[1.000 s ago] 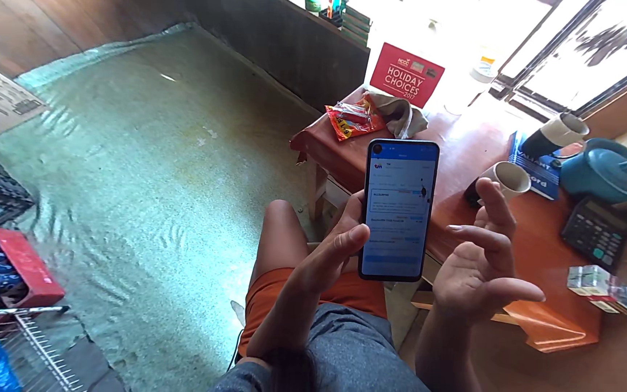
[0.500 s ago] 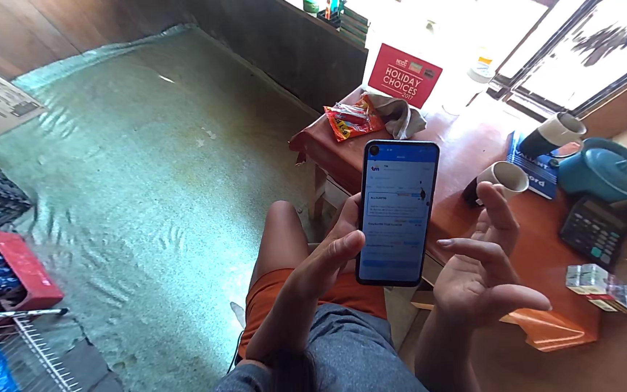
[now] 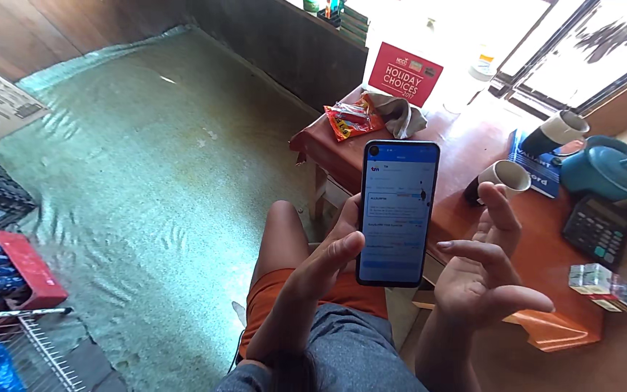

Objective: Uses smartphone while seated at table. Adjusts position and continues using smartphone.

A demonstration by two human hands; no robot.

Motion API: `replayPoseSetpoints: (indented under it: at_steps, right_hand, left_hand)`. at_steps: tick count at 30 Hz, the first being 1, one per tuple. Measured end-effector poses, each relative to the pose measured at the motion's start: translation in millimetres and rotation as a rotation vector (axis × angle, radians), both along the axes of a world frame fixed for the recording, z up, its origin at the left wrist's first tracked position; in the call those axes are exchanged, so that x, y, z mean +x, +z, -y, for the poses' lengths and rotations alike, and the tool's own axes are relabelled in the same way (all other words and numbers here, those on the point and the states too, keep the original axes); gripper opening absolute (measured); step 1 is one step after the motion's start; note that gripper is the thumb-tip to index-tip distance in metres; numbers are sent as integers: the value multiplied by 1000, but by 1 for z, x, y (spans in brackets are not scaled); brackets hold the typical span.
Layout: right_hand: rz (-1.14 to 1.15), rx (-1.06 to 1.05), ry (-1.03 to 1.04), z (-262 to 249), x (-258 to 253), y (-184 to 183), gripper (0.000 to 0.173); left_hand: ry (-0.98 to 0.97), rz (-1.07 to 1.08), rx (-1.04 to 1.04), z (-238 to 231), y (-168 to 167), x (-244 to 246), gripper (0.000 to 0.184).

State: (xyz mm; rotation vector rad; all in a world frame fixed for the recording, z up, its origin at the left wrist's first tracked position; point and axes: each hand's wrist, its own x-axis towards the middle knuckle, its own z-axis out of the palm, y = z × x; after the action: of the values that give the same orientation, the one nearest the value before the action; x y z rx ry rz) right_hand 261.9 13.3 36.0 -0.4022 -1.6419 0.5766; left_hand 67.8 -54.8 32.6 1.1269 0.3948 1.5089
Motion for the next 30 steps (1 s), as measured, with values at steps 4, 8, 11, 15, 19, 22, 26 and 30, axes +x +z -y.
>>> replayPoseSetpoints:
  at_steps: [4, 8, 11, 15, 19, 22, 26, 30]
  right_hand:
    - [3, 6, -15, 1, 0, 0, 64]
    - [3, 12, -10, 1, 1, 1, 63]
    - [-3, 16, 0, 0, 1, 1, 64]
    - [-3, 6, -2, 2, 0, 2, 65]
    - [-11, 11, 4, 2, 0, 2, 64]
    - [-14, 12, -2, 2, 0, 3, 64]
    - [-13, 14, -13, 2, 0, 3, 64]
    - [-15, 25, 7, 1, 1, 2, 64]
  left_hand:
    - [8, -12, -5, 0, 0, 0, 77]
    - [13, -33, 1, -1, -1, -1, 80]
    - [17, -36, 1, -1, -1, 0, 79]
    - [17, -35, -5, -1, -1, 0, 81]
    - [17, -23, -1, -2, -1, 0, 79]
    - [19, -36, 3, -3, -1, 1, 79]
    - [16, -48, -4, -3, -1, 1, 80]
    - [16, -37, 4, -4, -1, 1, 79]
